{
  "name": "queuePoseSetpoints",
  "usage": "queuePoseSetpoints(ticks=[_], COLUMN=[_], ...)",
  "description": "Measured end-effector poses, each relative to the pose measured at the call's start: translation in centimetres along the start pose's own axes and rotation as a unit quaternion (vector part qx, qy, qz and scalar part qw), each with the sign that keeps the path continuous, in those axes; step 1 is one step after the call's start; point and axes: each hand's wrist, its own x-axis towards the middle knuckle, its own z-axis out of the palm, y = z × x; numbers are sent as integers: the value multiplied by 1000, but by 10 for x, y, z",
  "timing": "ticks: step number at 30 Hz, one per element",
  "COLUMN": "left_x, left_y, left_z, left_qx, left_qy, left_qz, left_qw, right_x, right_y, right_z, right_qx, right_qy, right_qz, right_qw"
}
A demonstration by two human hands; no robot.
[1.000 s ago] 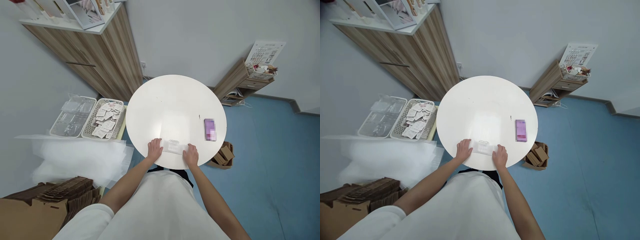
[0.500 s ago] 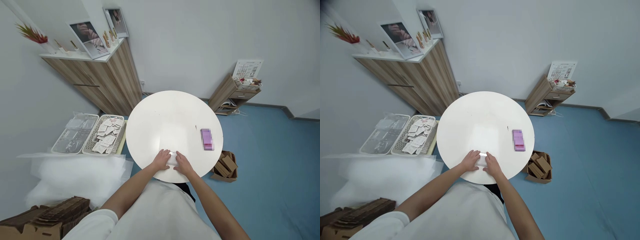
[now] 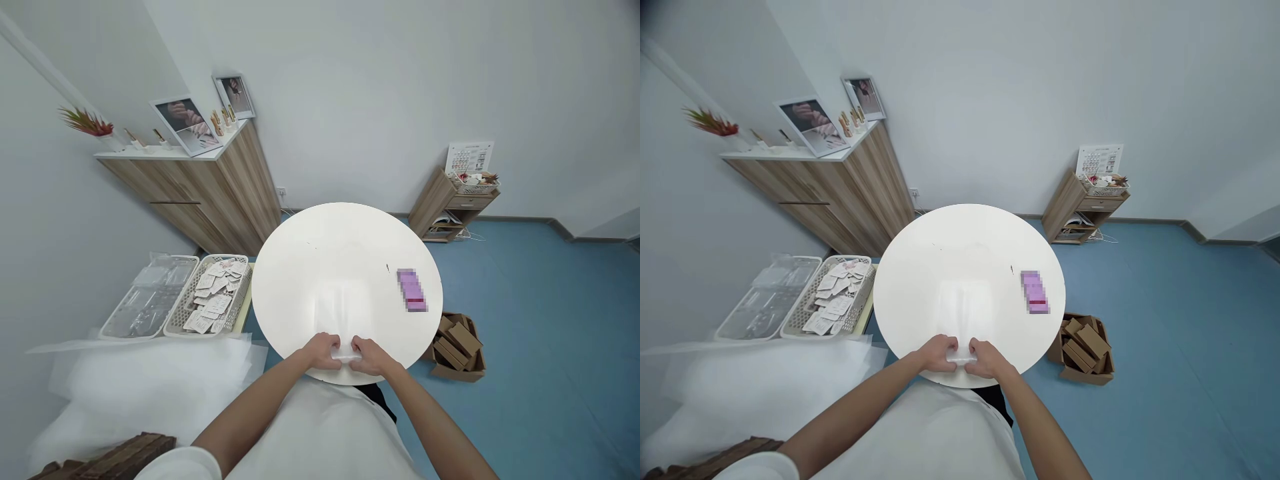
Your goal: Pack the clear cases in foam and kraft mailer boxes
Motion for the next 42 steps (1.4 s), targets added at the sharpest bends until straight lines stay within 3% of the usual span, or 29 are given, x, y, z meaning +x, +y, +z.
queuePoseSetpoints(ticks=[5, 8, 16, 23, 29, 33, 35, 37, 40, 42], left_x=[-4, -4, 7, 25, 25, 16, 10, 6, 8, 14], left_y=[4, 1, -26, -48, -54, -51, -45, -36, -21, -15], left_z=[-5, -11, -17, -4, 5, 6, 3, -2, -7, -7], left_qx=[-9, -46, -201, -295, -285, -264, -205, -122, -25, 10], left_qy=[27, 64, 84, 121, 147, 184, 237, 267, 189, 123], left_qz=[30, 46, -39, -160, -219, -226, -193, -111, 29, 74], left_qw=[999, 996, 975, 934, 922, 919, 930, 950, 981, 990], right_x=[0, 7, 31, 38, 30, 21, 17, 17, 21, 26], right_y=[-3, -3, 6, 28, 46, 43, 35, 25, 15, 13], right_z=[-8, -15, -27, -26, -15, -6, -2, 2, 9, 14], right_qx=[-16, -16, -2, 69, 20, -62, -94, -116, -151, -161], right_qy=[1, 44, 76, 98, 179, 267, 302, 281, 192, 151], right_qz=[-24, -65, 24, 85, 164, 149, 105, 34, -53, -66], right_qw=[1000, 997, 997, 989, 970, 950, 943, 952, 968, 973])
